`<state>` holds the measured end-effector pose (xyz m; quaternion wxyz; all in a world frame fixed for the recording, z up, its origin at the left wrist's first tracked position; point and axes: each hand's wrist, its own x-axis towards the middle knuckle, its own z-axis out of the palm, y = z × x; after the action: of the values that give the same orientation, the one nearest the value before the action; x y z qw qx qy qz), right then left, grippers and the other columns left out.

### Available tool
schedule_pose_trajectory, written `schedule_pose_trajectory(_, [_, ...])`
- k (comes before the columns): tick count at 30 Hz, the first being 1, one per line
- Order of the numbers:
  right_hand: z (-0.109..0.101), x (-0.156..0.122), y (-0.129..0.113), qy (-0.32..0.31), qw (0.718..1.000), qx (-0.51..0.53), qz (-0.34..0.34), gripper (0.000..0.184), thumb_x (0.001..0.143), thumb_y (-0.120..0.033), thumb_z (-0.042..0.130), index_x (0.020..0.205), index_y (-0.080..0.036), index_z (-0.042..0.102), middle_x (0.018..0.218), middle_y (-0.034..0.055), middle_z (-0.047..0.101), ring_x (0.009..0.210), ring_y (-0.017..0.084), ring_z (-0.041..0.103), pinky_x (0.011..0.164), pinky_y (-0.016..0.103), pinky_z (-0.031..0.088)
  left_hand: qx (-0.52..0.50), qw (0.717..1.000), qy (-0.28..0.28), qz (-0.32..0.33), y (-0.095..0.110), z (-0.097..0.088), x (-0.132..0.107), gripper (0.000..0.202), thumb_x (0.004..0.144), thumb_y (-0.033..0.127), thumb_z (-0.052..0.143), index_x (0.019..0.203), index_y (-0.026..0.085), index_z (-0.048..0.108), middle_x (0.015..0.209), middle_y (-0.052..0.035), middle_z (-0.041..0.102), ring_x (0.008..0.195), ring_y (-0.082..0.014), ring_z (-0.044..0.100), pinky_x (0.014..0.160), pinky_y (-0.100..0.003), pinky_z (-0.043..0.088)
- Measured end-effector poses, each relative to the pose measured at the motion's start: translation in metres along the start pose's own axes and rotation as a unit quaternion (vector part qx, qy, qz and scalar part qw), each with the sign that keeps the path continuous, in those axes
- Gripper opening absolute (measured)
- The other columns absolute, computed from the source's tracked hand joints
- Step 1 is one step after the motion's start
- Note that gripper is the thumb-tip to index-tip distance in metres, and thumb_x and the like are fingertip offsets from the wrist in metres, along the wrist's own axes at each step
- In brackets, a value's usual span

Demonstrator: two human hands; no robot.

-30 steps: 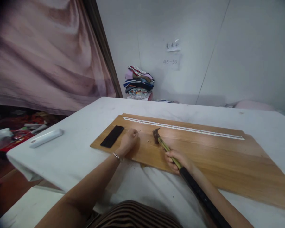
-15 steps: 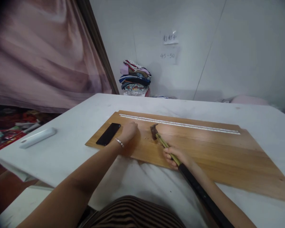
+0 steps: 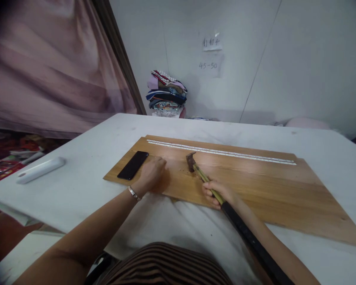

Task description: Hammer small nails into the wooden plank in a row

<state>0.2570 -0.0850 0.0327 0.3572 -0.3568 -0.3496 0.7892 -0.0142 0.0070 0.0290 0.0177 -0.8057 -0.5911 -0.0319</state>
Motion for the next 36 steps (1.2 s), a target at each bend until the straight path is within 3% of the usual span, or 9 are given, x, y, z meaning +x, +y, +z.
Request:
schedule_pose_trajectory(3, [-0.004, 0.003, 0.005, -0.001, 1.0, 0.006, 0.0, 0.044, 0.073, -0.031, 0.062, 0.114, -0.02, 0.049, 0.056, -0.0104, 0.044, 0.029, 0.003, 0.029, 0.024, 0.013, 0.024, -0.06, 0.998, 0.01, 0.023, 0.02, 0.012, -0.012, 0.025, 0.092, 0.02, 0.041, 0.086, 0.018, 0.066, 0.096, -0.0097, 0.064, 0.092, -0.0198, 0.061, 0.078, -0.029, 0.045])
schedule_pose_trajectory(8, [-0.006, 0.005, 0.007, -0.004, 1.0, 0.003, 0.012, 0.037, 0.074, -0.03, 0.061, 0.108, -0.021, 0.049, 0.057, -0.0103, 0.042, 0.029, 0.003, 0.029, 0.024, 0.013, 0.023, -0.116, 0.993, 0.016, -0.017, 0.035, 0.027, -0.021, 0.024, 0.094, 0.026, 0.04, 0.091, 0.019, 0.063, 0.098, -0.0067, 0.063, 0.088, -0.0176, 0.061, 0.074, -0.027, 0.043])
schedule_pose_trajectory(22, [-0.01, 0.004, 0.007, -0.002, 1.0, 0.006, 0.003, 0.044, 0.076, -0.03, 0.061, 0.117, -0.02, 0.049, 0.057, -0.0102, 0.043, 0.03, 0.003, 0.03, 0.025, 0.013, 0.025, -0.158, 0.986, 0.017, -0.043, 0.033, 0.028, -0.023, 0.023, 0.093, 0.029, 0.042, 0.092, 0.021, 0.064, 0.097, -0.0041, 0.065, 0.089, -0.0168, 0.061, 0.074, -0.026, 0.041])
schedule_pose_trajectory(36, [-0.005, 0.004, 0.007, -0.026, 1.0, 0.004, 0.0, 0.039, 0.076, -0.031, 0.061, 0.111, -0.022, 0.048, 0.057, -0.0109, 0.044, 0.029, 0.003, 0.03, 0.025, 0.014, 0.026, -0.173, 0.984, 0.024, -0.04, 0.033, 0.028, -0.023, 0.023, 0.093, 0.028, 0.042, 0.09, 0.021, 0.063, 0.098, -0.0043, 0.065, 0.091, -0.0166, 0.061, 0.076, -0.026, 0.042])
